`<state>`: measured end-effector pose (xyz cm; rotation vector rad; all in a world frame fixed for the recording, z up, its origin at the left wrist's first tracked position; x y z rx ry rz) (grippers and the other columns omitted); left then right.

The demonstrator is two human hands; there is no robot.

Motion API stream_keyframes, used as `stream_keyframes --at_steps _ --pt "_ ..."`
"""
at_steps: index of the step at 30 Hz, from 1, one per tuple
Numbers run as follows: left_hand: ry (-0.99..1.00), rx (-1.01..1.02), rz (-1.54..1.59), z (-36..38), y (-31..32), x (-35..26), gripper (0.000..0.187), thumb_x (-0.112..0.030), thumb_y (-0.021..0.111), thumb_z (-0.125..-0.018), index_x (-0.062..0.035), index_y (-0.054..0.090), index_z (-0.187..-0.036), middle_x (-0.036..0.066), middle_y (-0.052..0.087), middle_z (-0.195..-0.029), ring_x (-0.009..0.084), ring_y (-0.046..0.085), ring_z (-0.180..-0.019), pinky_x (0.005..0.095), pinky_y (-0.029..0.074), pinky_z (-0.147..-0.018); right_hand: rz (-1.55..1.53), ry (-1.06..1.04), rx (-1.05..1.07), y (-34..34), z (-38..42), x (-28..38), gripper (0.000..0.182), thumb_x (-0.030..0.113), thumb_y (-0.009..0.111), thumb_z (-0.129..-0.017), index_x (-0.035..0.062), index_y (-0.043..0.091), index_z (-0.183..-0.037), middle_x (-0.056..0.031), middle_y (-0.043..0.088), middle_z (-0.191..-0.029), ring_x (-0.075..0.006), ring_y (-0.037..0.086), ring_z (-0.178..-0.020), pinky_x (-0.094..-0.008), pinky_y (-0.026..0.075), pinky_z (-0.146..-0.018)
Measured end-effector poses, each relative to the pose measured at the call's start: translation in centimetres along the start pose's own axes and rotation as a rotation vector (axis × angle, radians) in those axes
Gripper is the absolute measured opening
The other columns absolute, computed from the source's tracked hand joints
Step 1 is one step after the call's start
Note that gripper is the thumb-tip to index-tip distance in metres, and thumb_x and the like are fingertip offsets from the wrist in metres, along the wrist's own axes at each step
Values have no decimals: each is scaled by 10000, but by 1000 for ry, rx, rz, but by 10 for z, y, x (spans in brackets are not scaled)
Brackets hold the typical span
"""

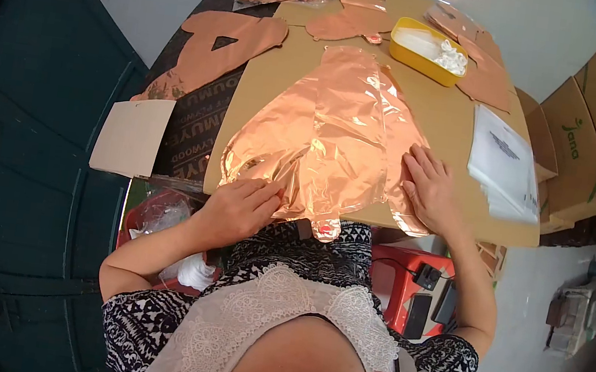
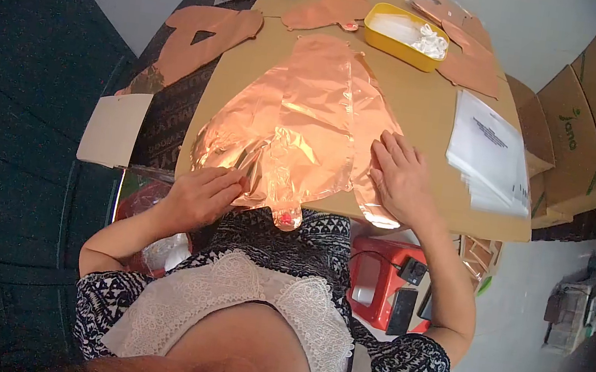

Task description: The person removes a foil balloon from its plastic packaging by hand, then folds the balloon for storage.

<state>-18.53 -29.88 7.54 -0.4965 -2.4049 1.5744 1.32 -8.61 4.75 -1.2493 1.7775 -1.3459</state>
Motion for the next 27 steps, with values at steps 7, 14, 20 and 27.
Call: stream_keyframes --at_steps 7,14,20,27 --pt "-66 -41 -22 -2 1 -2 356 -158 791 -706 -7 618 -979 118 652 -1018 253 670 -848 330 557 -682 22 -15 -32 -1 0 2 428 204 606 -885 9 522 -1257 -198 511 -1343 -358 462 -1260 -462 371 -1011" --pt "-137 63 2 -8 2 -2 465 -291 812 -689 12 596 -968 112 641 -997 247 656 -835 329 540 -651 5 -9 -42 -3 0 4 419 194 610 -886 2 529 -1249 -198 519 -1333 -359 466 -1254 -462 371 -1008" --pt "-110 52 50 -18 -6 -12 738 -386 836 -635 43 534 -1153 191 596 -1129 353 597 -1036 431 493 -894 -3 4 -39 -2 0 4 409 194 601 -896 2 531 -1250 -200 521 -1334 -359 463 -1257 -461 368 -1008" --pt "-60 128 63 -42 24 -29 776 -220 788 -654 96 439 -1272 287 501 -1274 443 467 -1229 523 357 -1070 10 -3 -53 -1 2 3 401 203 586 -909 -4 534 -1248 -197 520 -1339 -351 464 -1258 -453 367 -1006"
Point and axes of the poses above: each hand's wrist, its own z-axis away from the middle knuckle, its own y-axis out of the palm, x = y × z, the point moved 7 cm from there along -z, towards the middle knuckle
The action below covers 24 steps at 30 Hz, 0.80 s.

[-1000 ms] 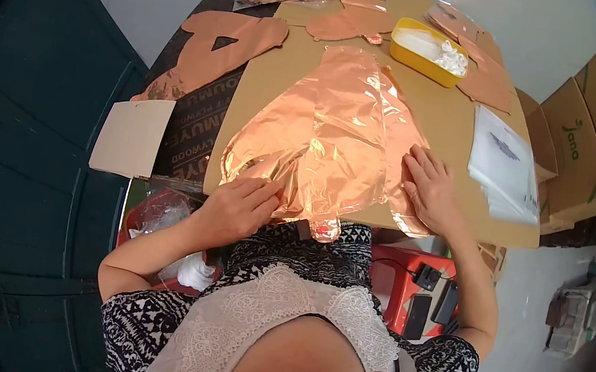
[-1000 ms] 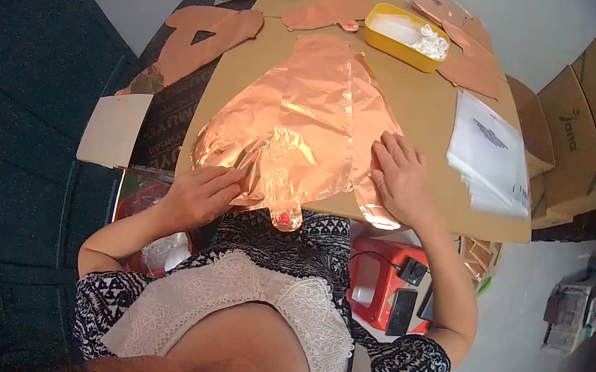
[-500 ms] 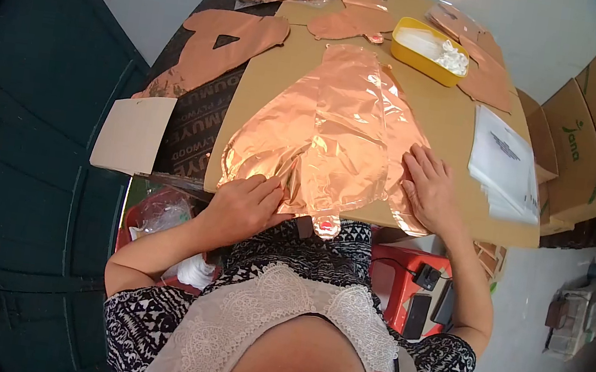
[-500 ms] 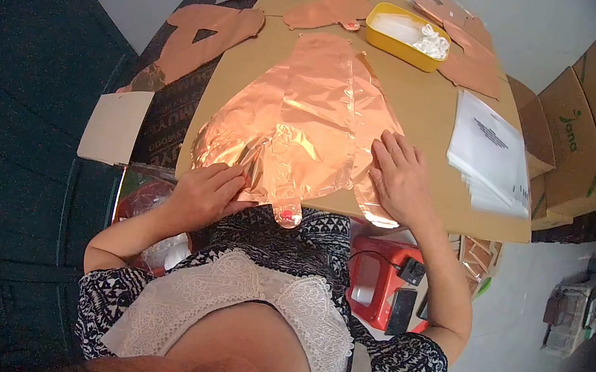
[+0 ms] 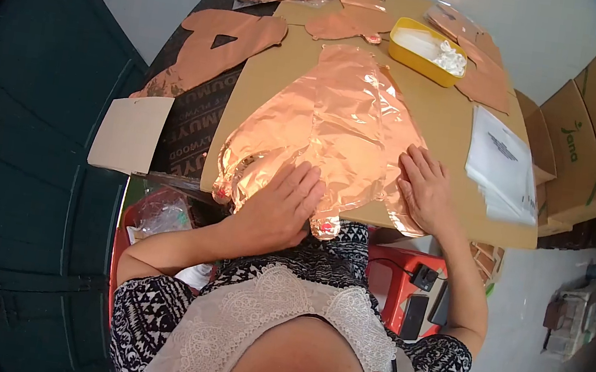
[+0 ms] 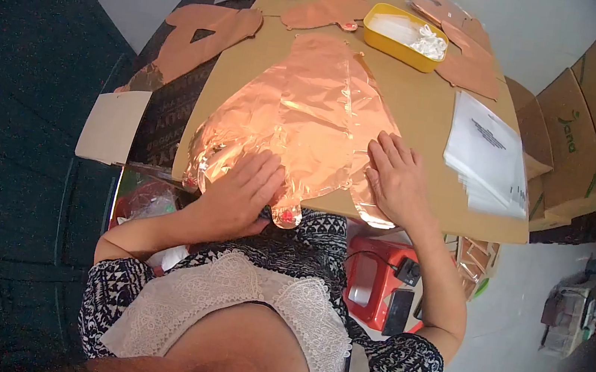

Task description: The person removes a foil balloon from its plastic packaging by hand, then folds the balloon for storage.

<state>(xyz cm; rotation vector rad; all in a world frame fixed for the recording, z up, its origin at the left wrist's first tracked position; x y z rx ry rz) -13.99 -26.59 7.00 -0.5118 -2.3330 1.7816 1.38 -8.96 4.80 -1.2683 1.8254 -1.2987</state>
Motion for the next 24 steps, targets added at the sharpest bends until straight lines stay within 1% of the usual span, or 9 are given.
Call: stream_keyframes --at_steps 4,7,10,19,22,24 --pt "19 -42 -143 -1 19 -1 567 -117 642 -756 127 465 -1236 304 489 -1280 440 466 -1232 516 372 -1062 7 -2 -3 0 0 1 397 207 583 -911 -6 540 -1244 -195 521 -1339 -348 465 -1258 -453 367 -1005" --pt "11 -25 -121 0 22 -1 475 -71 545 -799 139 478 -1219 308 492 -1276 439 469 -1231 507 378 -1060 8 -2 -6 1 1 0 393 208 576 -914 -1 536 -1245 -195 524 -1334 -349 463 -1258 -455 367 -1004" --pt "27 -18 -145 0 24 -2 492 -99 550 -798 141 474 -1221 311 494 -1275 441 473 -1230 510 377 -1063 17 2 -7 0 1 1 382 208 568 -919 5 533 -1240 -195 526 -1330 -348 466 -1253 -454 368 -1002" --pt "87 -122 -93 9 18 5 495 -70 587 -749 138 497 -1189 297 527 -1246 436 513 -1203 513 428 -1027 27 -9 1 -1 -2 3 372 211 554 -924 11 529 -1237 -187 532 -1319 -339 475 -1244 -453 370 -1001" --pt "115 -123 -113 16 17 10 458 -126 559 -803 129 519 -1181 299 540 -1239 433 518 -1199 511 414 -1037 31 -22 0 -1 -5 4 378 212 561 -916 12 531 -1235 -183 535 -1317 -336 476 -1243 -451 371 -1001" --pt "122 -142 -114 19 13 13 456 -123 566 -796 126 523 -1176 293 547 -1233 430 524 -1196 515 415 -1038 35 -29 7 0 -8 5 384 214 567 -910 13 530 -1235 -179 534 -1319 -331 477 -1243 -447 372 -1001"
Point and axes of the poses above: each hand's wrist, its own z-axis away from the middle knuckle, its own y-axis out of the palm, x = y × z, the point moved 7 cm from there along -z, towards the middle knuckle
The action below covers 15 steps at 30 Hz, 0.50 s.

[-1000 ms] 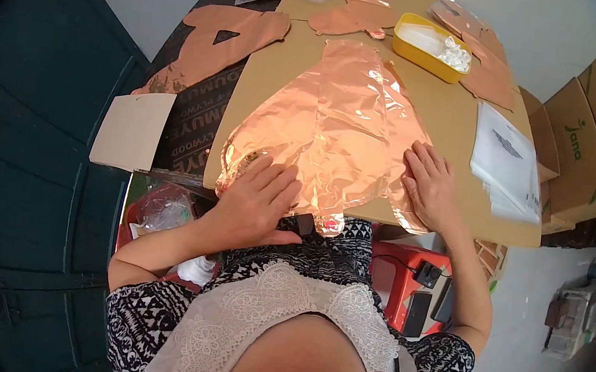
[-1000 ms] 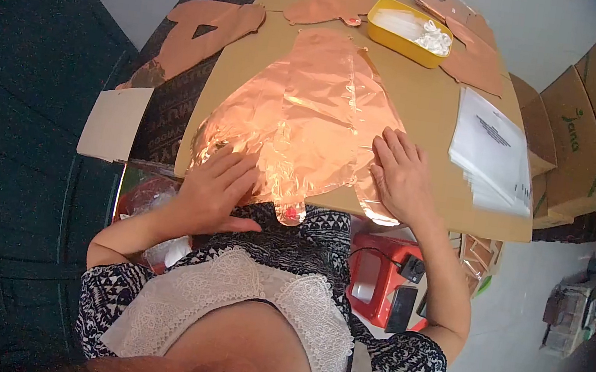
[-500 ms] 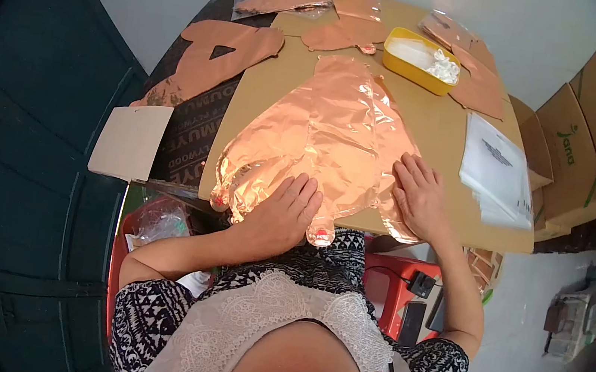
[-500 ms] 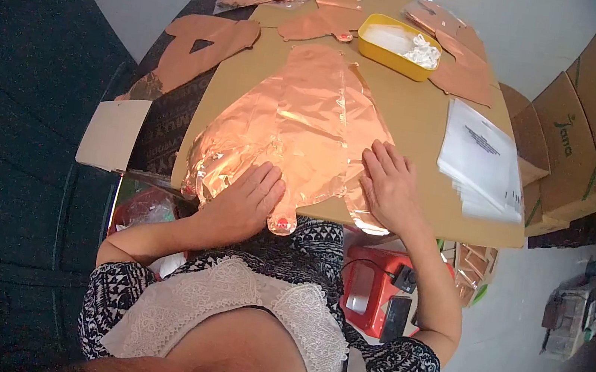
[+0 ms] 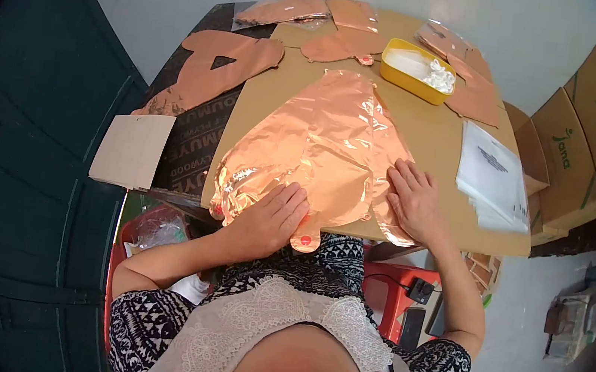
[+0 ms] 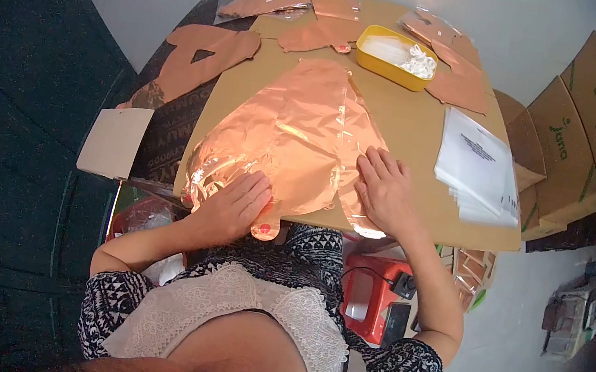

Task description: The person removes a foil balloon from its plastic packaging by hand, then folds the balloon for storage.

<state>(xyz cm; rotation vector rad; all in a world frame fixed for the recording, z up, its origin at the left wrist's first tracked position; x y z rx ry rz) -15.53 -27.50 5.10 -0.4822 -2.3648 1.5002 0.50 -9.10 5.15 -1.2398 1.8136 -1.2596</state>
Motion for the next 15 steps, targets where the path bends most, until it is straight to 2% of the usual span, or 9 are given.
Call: stream_keyframes --at_steps 15 --pt "17 -27 -7 16 2 10 472 -114 583 -784 129 516 -1182 292 545 -1240 429 528 -1198 515 424 -1027 1 -19 33 9 -16 -2 411 227 577 -903 2 531 -1244 -177 525 -1337 -322 477 -1249 -441 368 -1010"
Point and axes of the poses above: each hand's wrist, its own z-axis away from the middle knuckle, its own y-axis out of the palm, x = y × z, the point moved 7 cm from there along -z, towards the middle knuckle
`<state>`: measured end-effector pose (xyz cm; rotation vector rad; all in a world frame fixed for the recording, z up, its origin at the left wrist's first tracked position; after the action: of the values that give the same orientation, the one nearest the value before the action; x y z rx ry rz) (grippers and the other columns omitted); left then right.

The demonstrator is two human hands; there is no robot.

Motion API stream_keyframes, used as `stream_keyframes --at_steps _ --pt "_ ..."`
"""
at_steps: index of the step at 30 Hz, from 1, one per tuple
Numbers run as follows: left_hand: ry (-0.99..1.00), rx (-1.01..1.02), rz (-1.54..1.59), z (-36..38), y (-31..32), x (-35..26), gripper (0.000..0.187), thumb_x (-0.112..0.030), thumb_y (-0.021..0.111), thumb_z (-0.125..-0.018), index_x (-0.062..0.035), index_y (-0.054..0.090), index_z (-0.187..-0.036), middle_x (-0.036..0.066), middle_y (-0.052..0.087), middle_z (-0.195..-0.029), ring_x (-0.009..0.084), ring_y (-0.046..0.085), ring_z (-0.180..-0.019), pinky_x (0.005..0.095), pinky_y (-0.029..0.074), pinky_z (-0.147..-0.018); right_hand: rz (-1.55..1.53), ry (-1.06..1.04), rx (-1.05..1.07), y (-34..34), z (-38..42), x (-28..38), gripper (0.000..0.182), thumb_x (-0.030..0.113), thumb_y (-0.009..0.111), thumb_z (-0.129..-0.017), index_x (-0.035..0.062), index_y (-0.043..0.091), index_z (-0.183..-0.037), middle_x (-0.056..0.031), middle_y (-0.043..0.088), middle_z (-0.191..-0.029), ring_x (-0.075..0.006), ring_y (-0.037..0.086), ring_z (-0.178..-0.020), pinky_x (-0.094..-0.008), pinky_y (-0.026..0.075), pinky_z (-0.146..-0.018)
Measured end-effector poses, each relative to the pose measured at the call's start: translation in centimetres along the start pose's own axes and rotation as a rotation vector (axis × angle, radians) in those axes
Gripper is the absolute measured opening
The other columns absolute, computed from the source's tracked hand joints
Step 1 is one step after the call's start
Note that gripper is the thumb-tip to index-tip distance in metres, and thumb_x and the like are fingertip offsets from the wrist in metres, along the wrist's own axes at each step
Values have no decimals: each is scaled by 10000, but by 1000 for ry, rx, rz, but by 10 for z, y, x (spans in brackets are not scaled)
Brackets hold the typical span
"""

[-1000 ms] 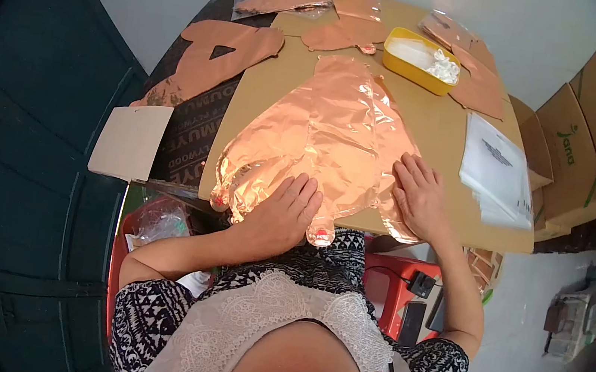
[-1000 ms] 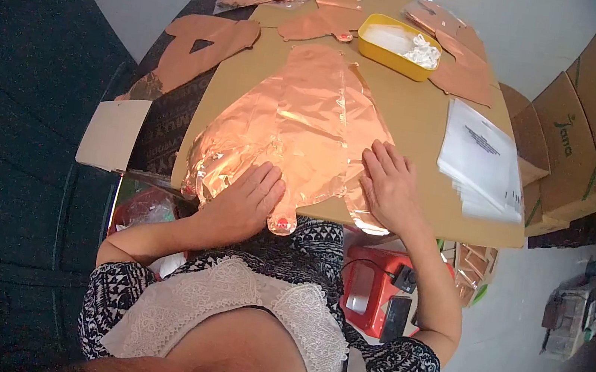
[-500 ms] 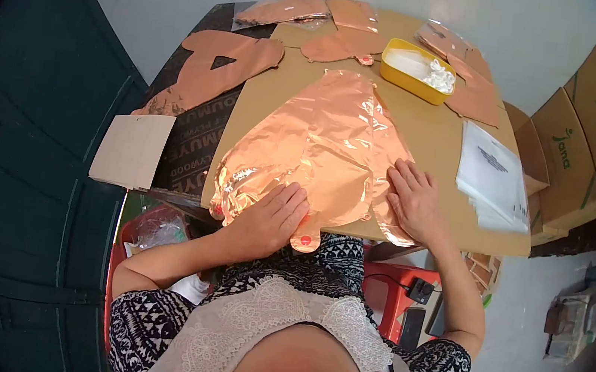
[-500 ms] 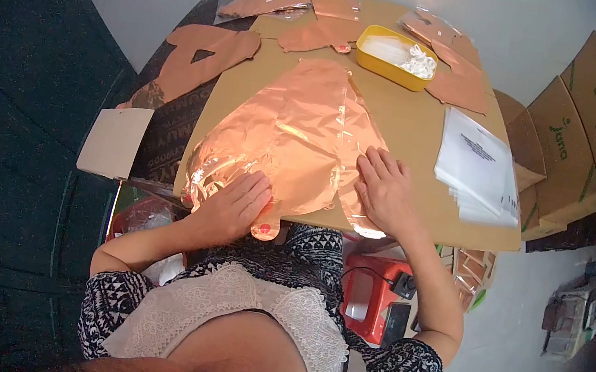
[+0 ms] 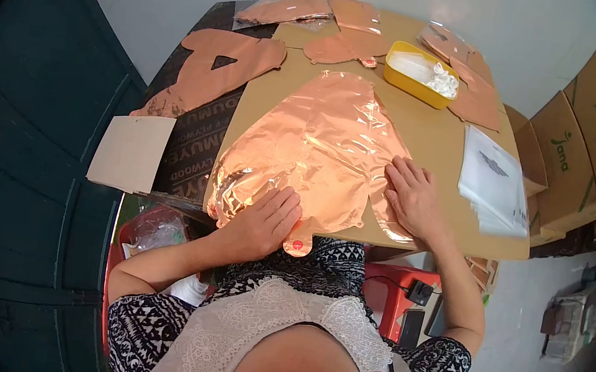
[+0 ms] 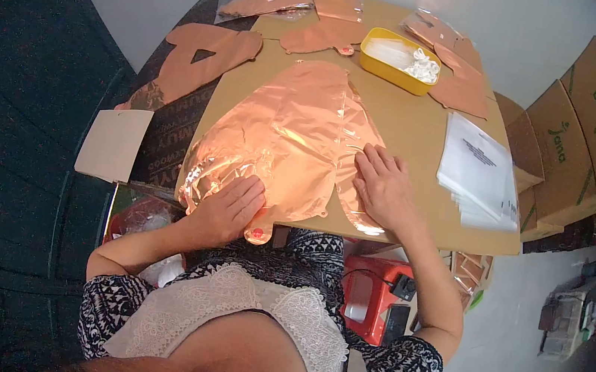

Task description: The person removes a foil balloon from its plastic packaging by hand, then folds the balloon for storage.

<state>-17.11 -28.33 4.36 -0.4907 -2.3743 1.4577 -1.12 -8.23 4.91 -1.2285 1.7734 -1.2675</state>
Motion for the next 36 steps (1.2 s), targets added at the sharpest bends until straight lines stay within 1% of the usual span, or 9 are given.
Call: stream_keyframes --at_steps 4,7,10,13,16,25,36 --pt "-8 32 9 -3 -3 1 489 -108 593 -770 130 511 -1189 292 544 -1240 430 529 -1197 511 426 -1024 -30 4 6 -1 -1 -1 427 234 575 -907 -2 525 -1260 -195 515 -1343 -332 472 -1254 -445 360 -1019" --pt "-6 28 7 -3 -1 3 490 -103 599 -760 131 514 -1181 291 546 -1234 429 532 -1190 508 430 -1019 -46 37 -58 -4 4 -6 444 242 573 -911 -5 516 -1275 -210 506 -1346 -346 464 -1260 -457 350 -1027" --pt "3 3 11 -3 0 3 482 -99 601 -755 132 519 -1170 289 551 -1222 428 540 -1176 505 435 -1014 -31 38 -51 -7 11 -10 465 245 583 -902 -5 510 -1286 -216 497 -1352 -357 452 -1268 -469 343 -1032" --pt "14 1 5 -5 -3 3 474 -101 601 -754 133 526 -1160 288 555 -1214 426 546 -1165 504 440 -1007 -26 24 9 -8 14 -5 478 245 599 -885 -5 512 -1283 -212 494 -1354 -361 445 -1272 -476 341 -1030" --pt "5 18 7 -6 -3 3 472 -100 602 -753 133 529 -1156 290 556 -1211 424 549 -1161 504 443 -1002 -32 30 14 -6 15 -4 484 244 614 -871 -4 516 -1275 -211 493 -1354 -361 446 -1270 -472 343 -1029" --pt "10 41 6 -2 -7 8 445 -106 580 -784 121 533 -1164 277 562 -1215 414 550 -1167 492 443 -1007 -30 12 1 -11 17 -4 481 229 618 -871 -4 514 -1278 -210 507 -1340 -358 460 -1255 -462 350 -1023" --pt "20 21 -18 2 -9 9 397 -106 604 -823 107 539 -1152 268 568 -1216 404 556 -1169 490 447 -1004 -8 26 31 -11 15 -4 481 241 614 -878 7 510 -1284 -202 506 -1347 -348 462 -1258 -451 354 -1025"
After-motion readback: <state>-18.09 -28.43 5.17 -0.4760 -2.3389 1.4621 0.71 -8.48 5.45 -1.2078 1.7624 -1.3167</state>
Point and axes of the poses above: each hand's wrist, its own z-axis away from the middle knuckle, its own y-axis out of the palm, x = y × z, the point moved 7 cm from there along -z, towards the middle knuckle
